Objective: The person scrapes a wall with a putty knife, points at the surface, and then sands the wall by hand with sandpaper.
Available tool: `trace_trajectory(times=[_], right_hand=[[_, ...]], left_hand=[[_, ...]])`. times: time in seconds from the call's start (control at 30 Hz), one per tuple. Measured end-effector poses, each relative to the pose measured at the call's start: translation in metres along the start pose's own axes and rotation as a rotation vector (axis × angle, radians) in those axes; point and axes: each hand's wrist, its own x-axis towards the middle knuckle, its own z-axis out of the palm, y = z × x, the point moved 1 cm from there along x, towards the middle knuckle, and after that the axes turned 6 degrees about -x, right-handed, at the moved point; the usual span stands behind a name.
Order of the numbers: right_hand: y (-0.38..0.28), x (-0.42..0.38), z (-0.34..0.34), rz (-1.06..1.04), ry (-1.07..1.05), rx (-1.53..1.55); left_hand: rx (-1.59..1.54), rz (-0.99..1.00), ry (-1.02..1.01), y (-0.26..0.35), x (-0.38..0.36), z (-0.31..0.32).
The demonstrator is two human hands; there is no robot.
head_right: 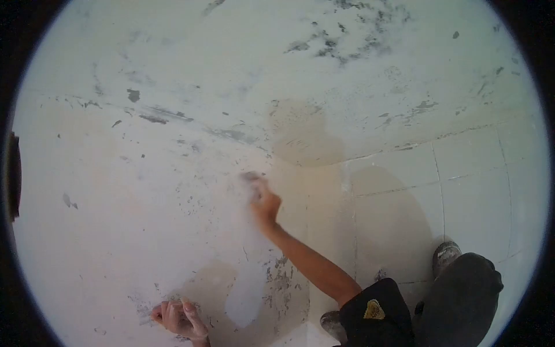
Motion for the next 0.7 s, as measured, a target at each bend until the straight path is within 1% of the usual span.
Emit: trace_trajectory(times=[0.03, 0.1, 0.13, 0.17, 0.23, 0.27, 0.33, 0.37, 0.43, 0.47, 0.53, 0.57, 0.63, 0.67, 0.7], right_hand=[[-0.007, -0.017, 0.004, -0.106, -0.026, 0.01], [-0.044, -0.038, -0.011, -0.487, -0.009, 0.214], [-0.041, -0.036, -0.01, -0.558, -0.028, 0.332], [-0.021, -0.031, -0.012, -0.548, -0.035, 0.328], [0.034, -0.007, -0.012, 0.024, -0.128, 0.03], [0.037, -0.003, -0.012, 0.019, -0.132, 0.032], [0.041, 0.008, -0.011, 0.225, 0.099, -0.053], [0.033, 0.003, -0.004, 0.226, 0.105, -0.051], [0.01, -0.02, 0.007, -0.204, 0.105, -0.036], [0.007, -0.015, 0.001, -0.209, 0.113, -0.043], [0.001, -0.018, -0.009, -0.339, -0.107, 0.193], [0.041, -0.01, 0.007, -0.228, -0.061, 0.111], [0.049, 0.007, -0.012, 0.039, -0.024, 0.103], [0.045, 0.006, -0.01, -0.049, 0.044, 0.075], [0.041, 0.0, -0.009, -0.051, 0.052, 0.081]], left_hand=[[-0.019, 0.038, 0.012, 0.004, 0.003, -0.003], [-0.058, 0.082, 0.036, 0.009, 0.01, 0.004], [-0.048, 0.065, 0.038, 0.01, 0.009, 0.005], [-0.03, 0.045, 0.033, 0.01, 0.007, 0.0], [-0.021, 0.021, 0.007, 0.008, 0.004, -0.002], [-0.016, 0.002, -0.021, 0.008, 0.003, -0.003], [0.001, 0.003, -0.019, 0.003, -0.001, -0.004], [0.016, 0.0, -0.035, 0.003, 0.0, -0.004], [0.003, 0.007, -0.023, 0.011, 0.005, -0.005], [-0.01, 0.016, 0.009, 0.014, 0.009, -0.001], [-0.004, 0.026, 0.005, 0.006, 0.002, 0.001], [0.008, 0.047, 0.015, 0.003, 0.0, 0.0], [0.01, 0.018, 0.004, 0.003, -0.002, -0.003], [0.004, -0.002, -0.017, 0.002, -0.001, -0.003], [0.004, 0.007, -0.013, 0.001, 0.002, 0.0]])
